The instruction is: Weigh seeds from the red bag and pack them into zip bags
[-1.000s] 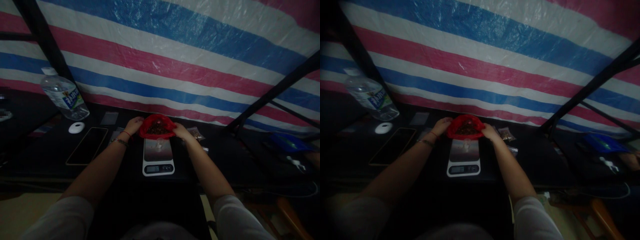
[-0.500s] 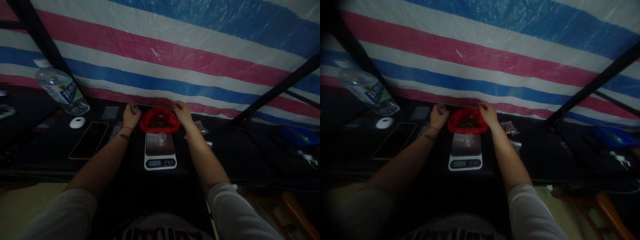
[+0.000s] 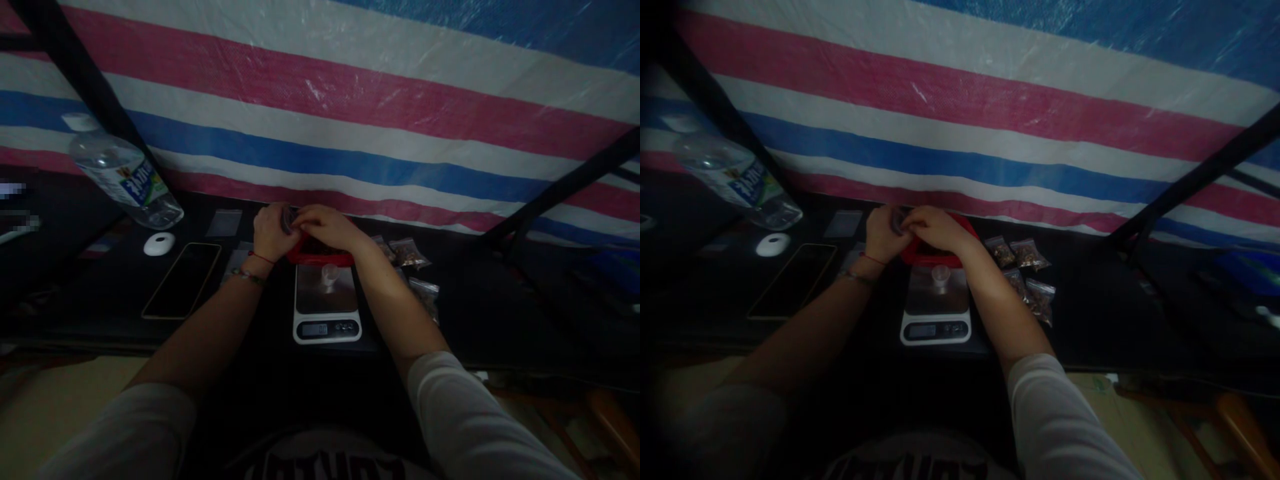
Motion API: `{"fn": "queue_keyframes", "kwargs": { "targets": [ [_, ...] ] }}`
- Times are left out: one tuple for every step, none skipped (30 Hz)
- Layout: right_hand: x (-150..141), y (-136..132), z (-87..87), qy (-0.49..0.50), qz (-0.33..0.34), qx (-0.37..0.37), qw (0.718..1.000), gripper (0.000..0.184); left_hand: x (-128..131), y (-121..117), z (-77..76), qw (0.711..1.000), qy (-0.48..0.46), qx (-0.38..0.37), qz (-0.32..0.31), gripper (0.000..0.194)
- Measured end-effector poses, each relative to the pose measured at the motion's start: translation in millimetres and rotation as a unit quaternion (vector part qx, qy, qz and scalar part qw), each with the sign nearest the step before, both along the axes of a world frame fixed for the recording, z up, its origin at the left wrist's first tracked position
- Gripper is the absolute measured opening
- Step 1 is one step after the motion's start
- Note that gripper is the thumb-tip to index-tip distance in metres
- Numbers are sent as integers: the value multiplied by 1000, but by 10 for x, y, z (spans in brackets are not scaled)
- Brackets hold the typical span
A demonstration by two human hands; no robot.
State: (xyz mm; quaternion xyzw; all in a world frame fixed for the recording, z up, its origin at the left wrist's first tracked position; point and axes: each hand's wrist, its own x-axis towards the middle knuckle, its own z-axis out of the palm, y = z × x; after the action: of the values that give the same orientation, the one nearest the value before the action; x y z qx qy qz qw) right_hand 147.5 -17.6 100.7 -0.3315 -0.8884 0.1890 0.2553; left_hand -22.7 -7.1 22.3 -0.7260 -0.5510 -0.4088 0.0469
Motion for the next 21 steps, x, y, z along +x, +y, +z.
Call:
{"fn": "queue_keyframes", "kwargs": {
  "targets": [
    [-7, -16, -14, -11, 4, -1, 1000, 32, 12, -21, 19, 1000, 14, -4, 0, 54],
    [-10, -25, -28, -20, 4, -2, 1000, 31, 24, -41, 39, 1000, 26, -9, -1, 56],
    [-11, -30, -42, -27, 2, -1, 1000, 30, 35, -61, 59, 999, 37, -14, -4, 58],
    [-12, -29, -56, -33, 2, 2, 999, 28, 47, -81, 79, 999, 45, -19, -7, 59],
    [-13, -26, -70, -39, 2, 4, 999, 26, 58, -101, 98, 998, 51, -23, -9, 59],
    [-17, -22, -84, -43, 4, 7, 999, 23, 70, -121, 116, 998, 56, -26, -10, 59],
    [-23, -18, -98, -48, 5, 8, 999, 21, 82, -139, 132, 998, 60, -30, -12, 57],
    [-30, -15, -110, -51, 1, 8, 999, 19, 93, -157, 146, 997, 63, -32, -18, 56],
    [-38, -12, -120, -54, -10, 8, 998, 18, 103, -171, 156, 997, 65, -34, -27, 55],
    [-44, -10, -128, -59, -29, 10, 998, 16, 112, -183, 165, 996, 68, -34, -40, 54],
    [-47, -9, -133, -66, -50, 14, 996, 14, 119, -192, 171, 996, 69, -32, -55, 53],
    [-48, -8, -134, -76, -69, 20, 995, 13, 124, -197, 176, 995, 69, -30, -69, 53],
    [-44, -6, -132, -88, -83, 27, 992, 12, 127, -201, 180, 994, 69, -27, -82, 54],
    [-38, -5, -128, -102, -89, 35, 990, 13, 129, -202, 183, 993, 69, -25, -93, 55],
    [-30, -3, -121, -116, -89, 41, 988, 13, 129, -202, 184, 992, 70, -24, -105, 56],
    [-21, -3, -113, -126, -87, 47, 987, 13, 128, -202, 183, 991, 69, -22, -116, 57],
    [-12, -4, -105, -132, -86, 50, 986, 12, 126, -201, 179, 989, 69, -21, -127, 58],
    [-4, -7, -94, -133, -86, 50, 986, 11, 124, -201, 174, 988, 67, -20, -138, 58],
    [6, -11, -82, -129, -82, 46, 987, 10, 120, -200, 167, 987, 64, -19, -146, 57],
    [17, -16, -67, -119, -74, 39, 989, 10, 116, -198, 158, 986, 60, -19, -152, 55],
    [33, -22, -47, -103, -67, 33, 992, 10, 110, -194, 148, 986, 56, -17, -154, 51]
  ]
}}
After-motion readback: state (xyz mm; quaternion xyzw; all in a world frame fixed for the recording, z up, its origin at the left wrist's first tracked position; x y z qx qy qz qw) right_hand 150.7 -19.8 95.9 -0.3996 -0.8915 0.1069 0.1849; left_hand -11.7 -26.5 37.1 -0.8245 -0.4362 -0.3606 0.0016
